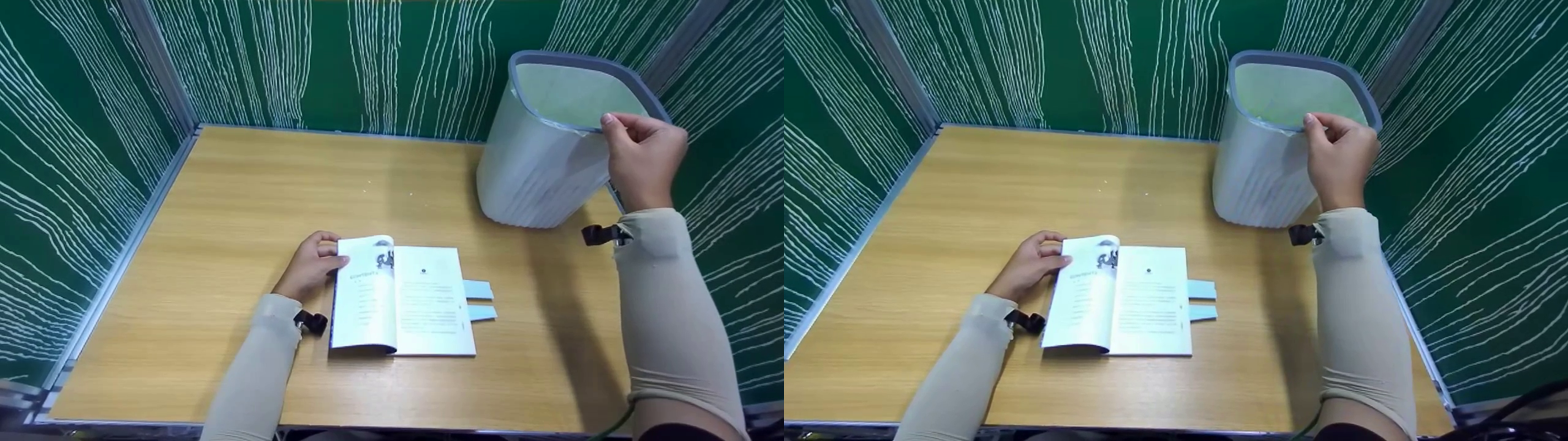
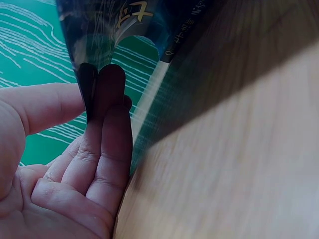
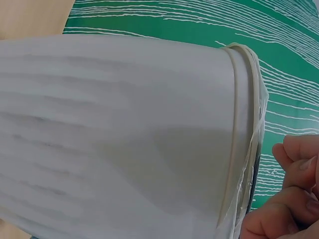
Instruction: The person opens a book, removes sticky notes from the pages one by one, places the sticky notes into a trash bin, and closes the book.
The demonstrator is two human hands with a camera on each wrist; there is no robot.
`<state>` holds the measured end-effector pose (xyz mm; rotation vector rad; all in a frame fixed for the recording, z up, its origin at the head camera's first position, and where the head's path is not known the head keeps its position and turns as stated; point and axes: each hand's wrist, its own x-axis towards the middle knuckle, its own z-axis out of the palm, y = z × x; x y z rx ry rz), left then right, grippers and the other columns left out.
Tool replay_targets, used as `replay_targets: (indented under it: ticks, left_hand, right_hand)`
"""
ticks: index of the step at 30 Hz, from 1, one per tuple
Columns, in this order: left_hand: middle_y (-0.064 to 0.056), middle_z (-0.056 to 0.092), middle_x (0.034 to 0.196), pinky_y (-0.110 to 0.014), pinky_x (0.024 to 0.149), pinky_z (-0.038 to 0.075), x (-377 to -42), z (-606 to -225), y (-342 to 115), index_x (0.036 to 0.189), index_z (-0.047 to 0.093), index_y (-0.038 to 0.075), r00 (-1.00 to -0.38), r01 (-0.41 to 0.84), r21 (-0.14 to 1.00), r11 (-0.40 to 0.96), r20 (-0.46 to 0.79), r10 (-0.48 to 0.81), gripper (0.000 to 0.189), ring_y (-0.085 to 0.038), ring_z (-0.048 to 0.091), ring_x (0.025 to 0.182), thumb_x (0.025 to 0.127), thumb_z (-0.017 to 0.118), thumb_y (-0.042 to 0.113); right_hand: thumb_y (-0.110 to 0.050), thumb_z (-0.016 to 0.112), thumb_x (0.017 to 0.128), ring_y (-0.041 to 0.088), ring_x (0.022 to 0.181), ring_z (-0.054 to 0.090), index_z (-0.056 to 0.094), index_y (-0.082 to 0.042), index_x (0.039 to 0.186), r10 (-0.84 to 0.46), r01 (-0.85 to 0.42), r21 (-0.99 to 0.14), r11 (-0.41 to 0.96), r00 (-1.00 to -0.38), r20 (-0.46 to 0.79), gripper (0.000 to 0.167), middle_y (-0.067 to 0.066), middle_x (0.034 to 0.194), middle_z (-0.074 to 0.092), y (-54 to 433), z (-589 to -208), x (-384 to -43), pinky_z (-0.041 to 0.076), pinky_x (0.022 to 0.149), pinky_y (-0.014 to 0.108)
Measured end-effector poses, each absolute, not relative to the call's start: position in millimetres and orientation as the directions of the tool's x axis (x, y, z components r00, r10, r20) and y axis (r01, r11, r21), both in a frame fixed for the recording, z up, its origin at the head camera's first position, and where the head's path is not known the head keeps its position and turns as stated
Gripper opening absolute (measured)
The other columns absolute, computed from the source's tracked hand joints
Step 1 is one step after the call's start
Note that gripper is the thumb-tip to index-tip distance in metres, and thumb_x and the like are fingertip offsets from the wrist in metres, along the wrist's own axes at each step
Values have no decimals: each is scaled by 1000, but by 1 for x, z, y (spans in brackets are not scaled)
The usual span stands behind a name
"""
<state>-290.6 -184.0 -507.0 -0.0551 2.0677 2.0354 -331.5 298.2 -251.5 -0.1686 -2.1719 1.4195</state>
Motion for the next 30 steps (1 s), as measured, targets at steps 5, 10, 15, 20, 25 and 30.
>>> replay_targets:
  ticks: [5,10,15,20,25,30]
  left_hand:
    - [-12,77,112,-33,78,57,-291,-507,-184,132,52,12,-970,-196,979,47,-201,134,44,-27,74,96,94,74,7]
    - [-11,76,112,-33,78,57,-289,-505,-184,132,52,12,-971,-197,979,58,-203,126,44,-27,74,97,94,74,7]
    - [-12,76,115,-33,77,56,-287,-503,-183,133,51,11,-970,-200,978,57,-206,127,45,-26,74,97,94,74,7]
    - [-11,76,114,-33,77,55,-287,-503,-183,133,52,12,-969,-209,976,68,-216,121,44,-26,73,96,95,74,7]
    - [-12,76,114,-33,79,56,-288,-503,-182,133,52,11,-968,-207,976,68,-214,127,44,-26,73,97,95,74,6]
    - [-11,76,113,-33,80,57,-289,-506,-183,131,52,12,-972,-200,978,65,-207,116,43,-26,74,98,94,74,7]
  right_hand:
    - [-48,77,86,11,88,56,81,-19,113,383,-173,-880,443,-851,360,40,-6,94,75,298,-250,-331,55,81,13]
    - [-46,77,88,11,82,53,81,-17,112,374,-187,-868,461,-845,381,38,-7,87,73,296,-250,-330,51,69,12]
    - [-45,76,88,12,78,51,82,-17,112,363,-205,-854,479,-839,405,37,-7,86,72,292,-251,-327,47,62,16]
    - [-47,76,88,12,77,52,81,-17,113,347,-199,-852,484,-850,396,39,-6,88,73,285,-254,-322,50,66,15]
    - [-42,75,92,13,70,51,81,-13,113,324,-229,-827,514,-840,434,36,-5,81,69,276,-258,-315,45,60,18]
    - [-37,74,94,14,67,49,81,-12,112,304,-267,-803,533,-826,476,32,-4,76,67,264,-266,-309,42,58,19]
